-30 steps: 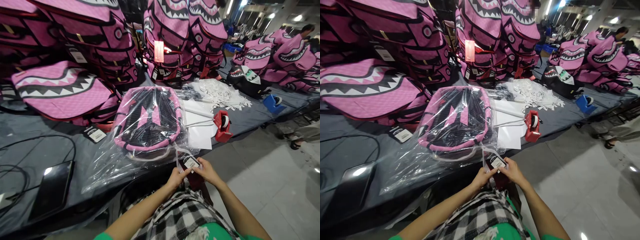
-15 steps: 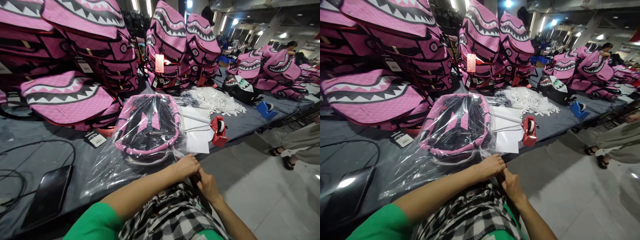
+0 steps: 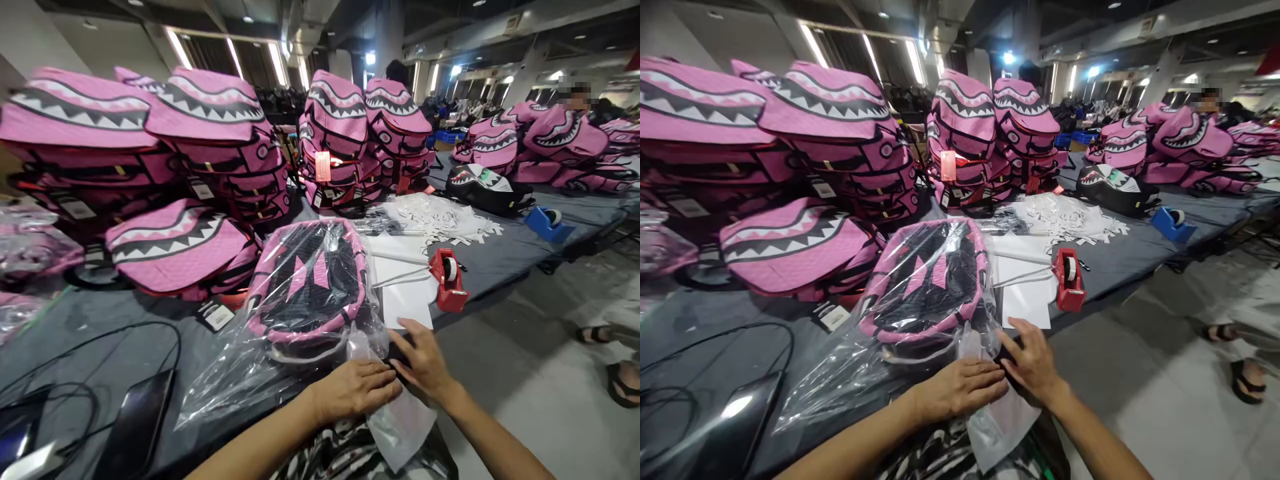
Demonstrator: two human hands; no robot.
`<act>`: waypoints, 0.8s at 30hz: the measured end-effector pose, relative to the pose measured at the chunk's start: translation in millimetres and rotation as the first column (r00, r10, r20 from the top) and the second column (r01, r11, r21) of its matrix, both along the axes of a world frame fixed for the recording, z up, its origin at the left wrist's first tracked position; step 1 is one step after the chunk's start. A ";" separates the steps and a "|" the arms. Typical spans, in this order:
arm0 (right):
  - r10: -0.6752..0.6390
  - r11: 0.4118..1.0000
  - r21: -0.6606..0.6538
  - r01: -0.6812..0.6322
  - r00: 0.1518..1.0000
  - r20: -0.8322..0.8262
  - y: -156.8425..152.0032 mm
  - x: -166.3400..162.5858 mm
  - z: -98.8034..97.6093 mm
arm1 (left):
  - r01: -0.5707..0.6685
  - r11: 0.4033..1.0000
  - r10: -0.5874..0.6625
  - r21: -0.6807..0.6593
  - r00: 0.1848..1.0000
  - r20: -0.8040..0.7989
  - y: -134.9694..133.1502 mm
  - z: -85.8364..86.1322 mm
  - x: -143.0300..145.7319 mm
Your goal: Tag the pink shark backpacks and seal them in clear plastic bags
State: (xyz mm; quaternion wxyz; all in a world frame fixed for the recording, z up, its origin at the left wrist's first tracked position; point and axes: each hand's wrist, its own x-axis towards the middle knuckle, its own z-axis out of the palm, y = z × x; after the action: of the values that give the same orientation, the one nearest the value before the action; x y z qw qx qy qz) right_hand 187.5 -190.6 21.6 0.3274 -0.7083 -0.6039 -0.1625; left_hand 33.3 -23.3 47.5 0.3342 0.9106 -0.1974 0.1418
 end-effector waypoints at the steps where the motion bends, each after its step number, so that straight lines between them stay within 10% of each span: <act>1: 0.077 0.996 -0.035 -0.078 0.997 -0.009 25.5 4.6 4.0 | 0.037 0.994 -0.044 0.100 0.996 0.073 3.5 5.2 -3.9; 4: 0.246 0.963 -0.024 -0.269 0.912 -0.329 85.3 18.1 17.8 | -0.067 0.970 0.000 0.233 0.961 0.276 13.1 8.1 -13.8; 8: 0.290 0.957 0.242 -0.161 0.464 -0.837 105.2 47.1 46.4 | -0.285 0.950 0.312 -0.130 0.900 0.305 23.4 2.5 -15.1; 11: 0.298 0.954 0.293 -0.057 0.124 -0.947 100.3 58.8 60.0 | -0.498 0.774 0.565 -0.392 0.822 0.071 28.6 12.1 2.1; 13: 0.292 0.956 0.291 -0.039 0.042 -0.955 100.7 58.1 60.6 | -0.620 0.621 0.677 -0.480 0.733 -0.070 31.4 22.0 18.2; 16: 0.270 0.957 0.285 0.059 0.188 -0.944 108.2 55.9 56.7 | -0.671 0.551 0.713 -0.496 0.688 -0.138 32.3 28.9 36.4; 21: 0.023 0.917 0.262 0.299 0.619 -0.785 110.9 59.4 65.2 | -0.607 0.734 0.564 -0.306 0.795 -0.224 27.4 21.3 51.0; 24: -0.115 0.909 0.299 0.291 0.863 -0.491 93.1 56.3 74.6 | -0.629 0.742 0.597 -0.233 0.778 -0.196 37.5 23.8 77.4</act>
State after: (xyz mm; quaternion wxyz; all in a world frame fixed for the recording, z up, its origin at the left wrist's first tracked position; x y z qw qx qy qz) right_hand 243.8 -97.5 96.2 0.5674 -0.7142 -0.3881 -0.1318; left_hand 110.7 14.2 71.3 0.4070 0.8727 0.1544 0.2211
